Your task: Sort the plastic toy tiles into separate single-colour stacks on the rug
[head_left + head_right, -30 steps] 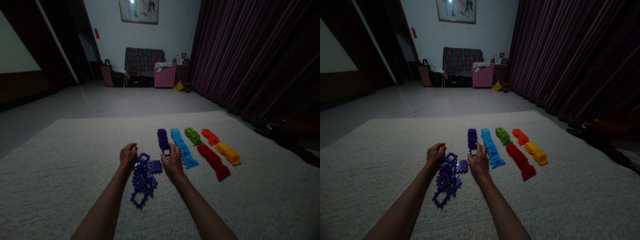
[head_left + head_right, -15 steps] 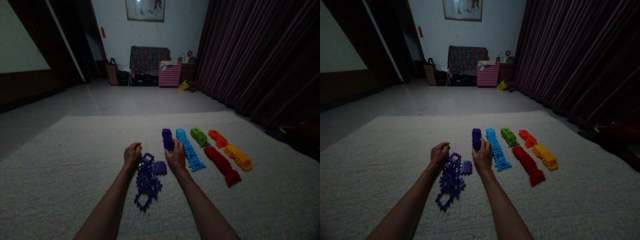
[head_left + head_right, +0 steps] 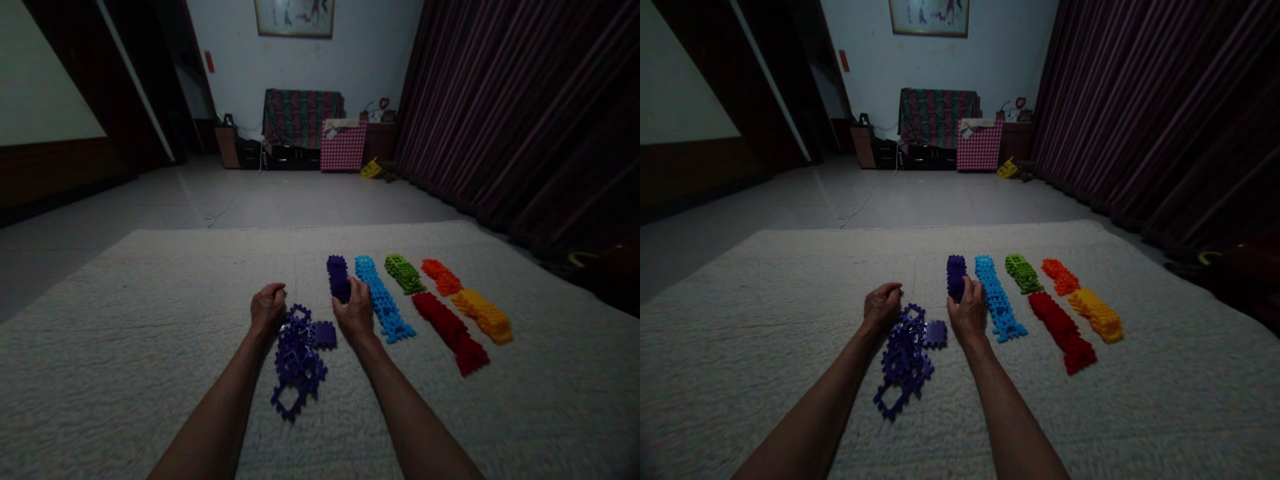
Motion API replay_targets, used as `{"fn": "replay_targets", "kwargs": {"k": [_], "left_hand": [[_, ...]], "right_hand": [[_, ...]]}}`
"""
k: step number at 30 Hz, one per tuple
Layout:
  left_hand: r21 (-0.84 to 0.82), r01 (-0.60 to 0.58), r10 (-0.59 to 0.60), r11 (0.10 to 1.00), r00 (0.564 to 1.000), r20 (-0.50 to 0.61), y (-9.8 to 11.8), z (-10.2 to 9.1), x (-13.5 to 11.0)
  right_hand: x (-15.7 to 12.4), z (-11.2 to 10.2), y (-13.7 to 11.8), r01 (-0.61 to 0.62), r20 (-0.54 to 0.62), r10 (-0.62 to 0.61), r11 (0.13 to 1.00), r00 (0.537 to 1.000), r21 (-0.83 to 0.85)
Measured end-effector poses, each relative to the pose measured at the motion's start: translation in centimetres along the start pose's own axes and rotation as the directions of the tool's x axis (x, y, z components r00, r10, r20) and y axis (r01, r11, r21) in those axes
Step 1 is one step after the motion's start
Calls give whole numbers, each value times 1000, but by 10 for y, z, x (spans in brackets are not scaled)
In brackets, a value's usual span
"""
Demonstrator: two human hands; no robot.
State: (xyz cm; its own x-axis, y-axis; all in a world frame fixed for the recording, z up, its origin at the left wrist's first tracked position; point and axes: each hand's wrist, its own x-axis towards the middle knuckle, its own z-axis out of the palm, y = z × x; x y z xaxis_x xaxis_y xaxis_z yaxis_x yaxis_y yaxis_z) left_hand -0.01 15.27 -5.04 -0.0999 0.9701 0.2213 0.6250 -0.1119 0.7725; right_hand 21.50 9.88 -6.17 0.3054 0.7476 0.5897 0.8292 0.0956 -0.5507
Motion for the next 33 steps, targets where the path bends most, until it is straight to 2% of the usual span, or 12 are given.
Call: {"fn": "replay_targets", "kwargs": {"k": [12,18,21,23,25,30,33], "left_hand": [[38,-35,36,999,999,-8,-3,2,2],[38,-13,13,999,1000,0,-6,5,3],[56,-13,13,998,1000,-4,-6,5,3],[51,-22,23,998,1000,-8,-5,5,3],[38,-30,31,999,1000,-5,-5,4,3],[49,-22,22,999,1000,-5,-6,4,3],[40,-28,28,999,1000,-7,-8,6,4]], "right_hand": [[1,2,0,-12,-7,12,1000,1000,1],[-4,-14,-11,22,-24,-21,997,999,68],[-16,-29,-16,108,144,-142,968,979,227],[-27,-40,-21,137,290,-231,940,929,312],[-37,-50,-26,155,377,-279,932,883,327],[-47,-65,-38,179,465,-309,937,830,301],[-44,-67,-38,165,470,-302,936,829,312]]}}
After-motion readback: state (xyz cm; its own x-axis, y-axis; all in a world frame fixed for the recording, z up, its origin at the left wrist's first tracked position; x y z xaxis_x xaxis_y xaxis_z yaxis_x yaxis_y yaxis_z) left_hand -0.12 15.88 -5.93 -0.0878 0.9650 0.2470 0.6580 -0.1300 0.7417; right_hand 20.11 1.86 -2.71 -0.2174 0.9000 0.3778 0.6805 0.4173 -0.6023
